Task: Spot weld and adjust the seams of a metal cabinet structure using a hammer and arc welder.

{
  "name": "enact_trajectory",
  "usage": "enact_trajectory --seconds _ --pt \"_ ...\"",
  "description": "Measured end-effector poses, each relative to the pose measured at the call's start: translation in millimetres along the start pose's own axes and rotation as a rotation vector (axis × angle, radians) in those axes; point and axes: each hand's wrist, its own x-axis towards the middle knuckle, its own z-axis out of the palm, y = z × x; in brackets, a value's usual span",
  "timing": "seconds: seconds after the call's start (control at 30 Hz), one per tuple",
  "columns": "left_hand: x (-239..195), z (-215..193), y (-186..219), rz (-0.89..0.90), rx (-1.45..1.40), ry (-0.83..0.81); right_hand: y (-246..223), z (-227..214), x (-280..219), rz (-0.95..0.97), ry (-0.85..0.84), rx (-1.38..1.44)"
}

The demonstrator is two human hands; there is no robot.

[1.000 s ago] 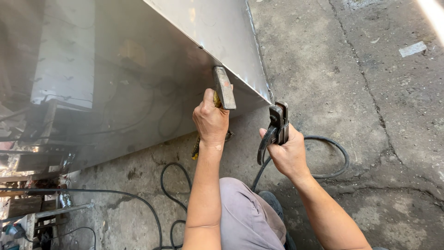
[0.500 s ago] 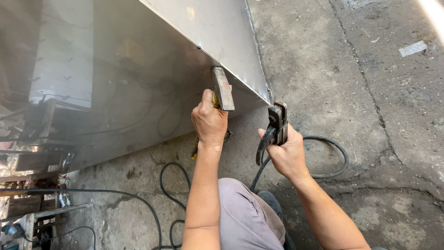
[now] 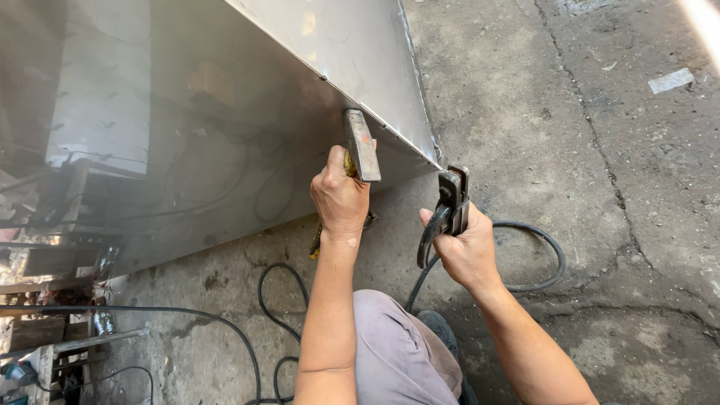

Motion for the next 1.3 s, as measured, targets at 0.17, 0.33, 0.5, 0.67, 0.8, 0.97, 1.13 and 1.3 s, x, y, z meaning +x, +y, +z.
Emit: enact_trajectory --seconds 0.17,0.33,0.5,0.67,0.8,0.97,1.13,1.3 --pt "0 0 1 0.014 -0.001 0.011 0 -1 -2 -0.014 -0.007 0.026" --pt "0 0 0 0.0 0.0 0.001 1 1 -3 -0.021 -0.013 0.028" --pt "-1 1 0 -0.005 0.006 0.007 0 0 -3 -0.013 -0.011 0.033" --pt "1 -1 3 0.037 0.0 0.033 2 -1 -1 0.001 -0.036 0.081" --pt "0 0 2 0.017 -0.002 0.027 5 -1 -1 -0.032 -0.023 0.052" --pt "-2 2 -2 0.021 0.017 0.032 1 -2 -5 -0.034 -0.003 0.049" --pt "0 2 1 0.025 -0.013 0.044 -5 -8 -8 0.02 0.045 0.148" --pt "-3 2 -3 0.072 0.024 0.085 -9 -13 -17 0.025 0.092 0.178"
